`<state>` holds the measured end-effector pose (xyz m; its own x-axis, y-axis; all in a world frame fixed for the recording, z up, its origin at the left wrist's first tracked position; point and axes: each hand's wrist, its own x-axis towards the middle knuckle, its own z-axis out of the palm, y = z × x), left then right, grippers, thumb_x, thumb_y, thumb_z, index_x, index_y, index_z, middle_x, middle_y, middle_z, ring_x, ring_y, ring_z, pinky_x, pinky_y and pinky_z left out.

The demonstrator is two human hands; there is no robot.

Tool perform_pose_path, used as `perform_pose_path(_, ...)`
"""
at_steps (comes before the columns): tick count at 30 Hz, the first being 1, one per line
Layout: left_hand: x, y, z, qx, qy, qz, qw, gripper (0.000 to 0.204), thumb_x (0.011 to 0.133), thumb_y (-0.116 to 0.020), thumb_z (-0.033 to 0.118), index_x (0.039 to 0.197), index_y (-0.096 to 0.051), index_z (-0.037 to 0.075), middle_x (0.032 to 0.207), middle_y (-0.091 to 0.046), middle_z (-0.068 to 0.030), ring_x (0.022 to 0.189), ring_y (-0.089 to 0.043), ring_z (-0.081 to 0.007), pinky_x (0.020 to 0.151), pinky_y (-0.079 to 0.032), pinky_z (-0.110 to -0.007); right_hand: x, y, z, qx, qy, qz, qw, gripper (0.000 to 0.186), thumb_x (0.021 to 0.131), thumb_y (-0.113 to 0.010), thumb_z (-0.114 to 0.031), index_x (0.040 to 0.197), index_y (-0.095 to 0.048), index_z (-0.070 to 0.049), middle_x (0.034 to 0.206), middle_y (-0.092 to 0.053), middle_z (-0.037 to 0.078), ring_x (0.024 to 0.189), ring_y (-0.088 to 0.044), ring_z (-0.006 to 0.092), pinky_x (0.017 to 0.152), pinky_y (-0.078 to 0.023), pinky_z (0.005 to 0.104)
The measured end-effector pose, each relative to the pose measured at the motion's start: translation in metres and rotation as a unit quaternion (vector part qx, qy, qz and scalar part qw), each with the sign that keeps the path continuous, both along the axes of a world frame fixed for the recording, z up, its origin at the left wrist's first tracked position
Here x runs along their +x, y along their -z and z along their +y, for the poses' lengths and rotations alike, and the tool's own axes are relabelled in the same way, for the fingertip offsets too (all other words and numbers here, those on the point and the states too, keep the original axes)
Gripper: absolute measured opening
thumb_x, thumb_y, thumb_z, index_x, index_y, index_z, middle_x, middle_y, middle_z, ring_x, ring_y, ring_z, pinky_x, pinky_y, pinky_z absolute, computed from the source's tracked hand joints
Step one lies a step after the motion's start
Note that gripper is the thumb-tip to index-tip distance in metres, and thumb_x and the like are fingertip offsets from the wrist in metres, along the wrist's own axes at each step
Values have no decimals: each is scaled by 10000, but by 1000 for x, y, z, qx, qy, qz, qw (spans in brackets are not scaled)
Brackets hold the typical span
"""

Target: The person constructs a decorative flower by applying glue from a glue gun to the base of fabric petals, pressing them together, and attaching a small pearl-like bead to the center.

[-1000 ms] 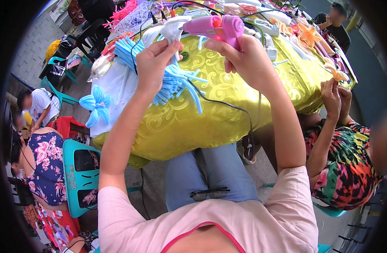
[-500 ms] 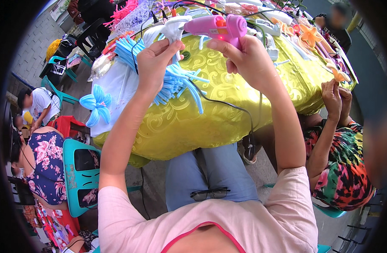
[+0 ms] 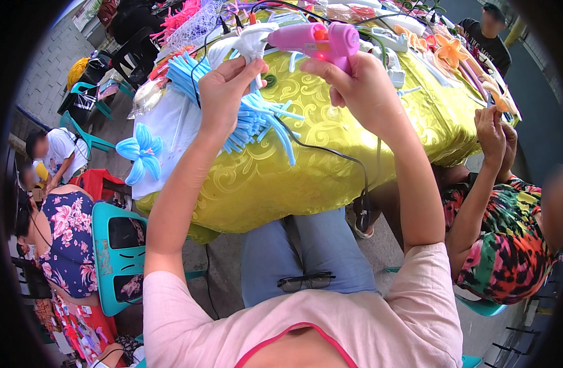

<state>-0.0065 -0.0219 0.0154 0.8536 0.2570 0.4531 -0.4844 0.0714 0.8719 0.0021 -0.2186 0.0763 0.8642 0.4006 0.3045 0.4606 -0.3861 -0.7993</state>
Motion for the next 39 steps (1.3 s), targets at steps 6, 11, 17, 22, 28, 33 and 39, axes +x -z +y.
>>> perform_pose_path(6, 0, 1, 0, 2, -5, 0, 1000, 251, 763, -626, 120, 933, -585, -60, 769, -623, -73, 588, -554, -85, 509, -383, -164, 0, -1, -2, -3, 2, -4, 1000, 224, 795, -571, -273, 787, -656, -66, 461, -430, -8, 421, -410, 56, 434, -354, 229)
perform_pose_path(11, 0, 2, 0, -2, -8, -3, 1000, 254, 766, -625, 130, 934, -587, -57, 773, -622, -74, 597, -558, -89, 522, -397, -168, -1, -1, -4, -9, 23, 7, 1000, 245, 791, -578, -286, 763, -650, -53, 461, -433, -6, 419, -406, 56, 429, -342, 228)
perform_pose_path(17, 1, 1, -1, -9, -20, -28, 999, 233, 751, -624, 107, 915, -599, -56, 734, -631, -72, 596, -562, -82, 569, -438, -196, -17, -7, -7, -43, 49, -114, 991, 245, 745, -638, -245, 790, -608, -6, 497, -456, 19, 449, -409, 75, 446, -339, 240)
perform_pose_path(22, 2, 2, 6, -11, 0, -46, 999, 214, 786, -599, 122, 923, -581, -41, 807, -613, -90, 668, -578, -114, 632, -496, -219, -29, 4, -27, -14, 116, -181, 977, 277, 723, -661, -213, 825, -565, 27, 614, -495, 80, 510, -433, 135, 489, -355, 269)
perform_pose_path(28, -1, -2, 3, -19, 25, -26, 999, 217, 792, -591, 133, 934, -580, -31, 807, -610, -91, 691, -583, -123, 649, -504, -233, -6, 26, -72, -233, 332, -171, 898, 415, 774, -581, -341, 864, -475, 50, 864, -515, 221, 741, -520, 362, 657, -402, 410)
perform_pose_path(33, 0, -2, 2, -34, 55, -21, 998, 226, 796, -585, 135, 949, -578, -30, 815, -608, -88, 700, -585, -128, 664, -502, -237, 28, 53, -89, -326, 381, -61, 863, 470, 810, -514, -362, 1009, -419, 52, 1065, -417, 264, 912, -494, 417, 776, -410, 445)
perform_pose_path(39, 1, -3, -3, -44, 59, -12, 997, 197, 785, -599, 118, 898, -590, -44, 776, -622, -82, 637, -586, -115, 588, -475, -207, 28, 45, -82, -304, 345, -132, 878, 477, 777, -578, -295, 1091, -422, 28, 1087, -426, 224, 965, -482, 364, 803, -405, 409)
